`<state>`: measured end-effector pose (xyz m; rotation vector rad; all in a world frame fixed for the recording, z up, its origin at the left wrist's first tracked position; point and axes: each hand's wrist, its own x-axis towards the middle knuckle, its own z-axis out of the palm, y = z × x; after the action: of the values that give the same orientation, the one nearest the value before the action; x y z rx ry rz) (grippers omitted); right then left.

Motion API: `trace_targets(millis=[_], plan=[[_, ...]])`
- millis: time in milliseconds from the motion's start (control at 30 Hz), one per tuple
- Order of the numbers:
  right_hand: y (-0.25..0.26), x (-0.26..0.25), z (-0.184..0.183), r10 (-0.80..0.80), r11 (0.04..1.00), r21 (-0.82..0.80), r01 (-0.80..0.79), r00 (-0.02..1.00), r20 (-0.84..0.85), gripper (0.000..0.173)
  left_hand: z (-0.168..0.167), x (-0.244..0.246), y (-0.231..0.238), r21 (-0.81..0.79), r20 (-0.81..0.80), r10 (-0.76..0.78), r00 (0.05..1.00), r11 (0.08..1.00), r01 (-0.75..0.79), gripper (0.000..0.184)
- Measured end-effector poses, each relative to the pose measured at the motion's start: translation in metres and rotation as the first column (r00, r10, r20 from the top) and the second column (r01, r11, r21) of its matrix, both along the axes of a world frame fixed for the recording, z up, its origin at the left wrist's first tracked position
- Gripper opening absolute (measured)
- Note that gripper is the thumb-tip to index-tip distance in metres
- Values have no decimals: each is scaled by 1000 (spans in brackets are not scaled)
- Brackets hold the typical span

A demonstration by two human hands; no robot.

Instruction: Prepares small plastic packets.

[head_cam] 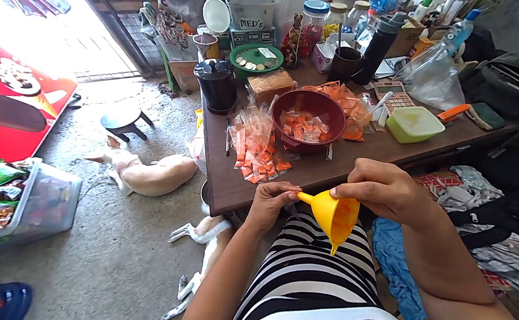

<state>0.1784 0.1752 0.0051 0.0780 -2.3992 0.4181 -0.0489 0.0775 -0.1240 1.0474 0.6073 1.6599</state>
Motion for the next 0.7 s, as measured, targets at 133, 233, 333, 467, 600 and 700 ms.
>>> trace_targets(millis=[133, 233, 333, 467, 600, 700], plan=[[-8, 0, 1, -3, 997, 75, 3, 1000, -1, 26, -3, -1, 1, -13, 90, -106, 990, 994, 107, 12], [-13, 2, 3, -17, 992, 125, 16, 1000, 3, 27, -2, 1, 1, -60, 167, -117, 979, 990, 128, 9], [-15, 2, 4, -29, 987, 160, 27, 1000, 10, 27, 0, 2, 0, -112, 187, -104, 977, 986, 126, 9], [-15, 2, 5, -34, 986, 164, 29, 999, 27, 27, 3, 2, -3, -123, 174, -113, 978, 983, 135, 10], [-11, 2, 3, -36, 990, 135, 32, 999, 32, 27, 2, 0, -4, -72, 108, -153, 982, 984, 161, 13], [-9, 0, 0, -55, 992, 113, 52, 998, 20, 25, 4, 1, -5, -62, 70, -150, 986, 986, 154, 16]])
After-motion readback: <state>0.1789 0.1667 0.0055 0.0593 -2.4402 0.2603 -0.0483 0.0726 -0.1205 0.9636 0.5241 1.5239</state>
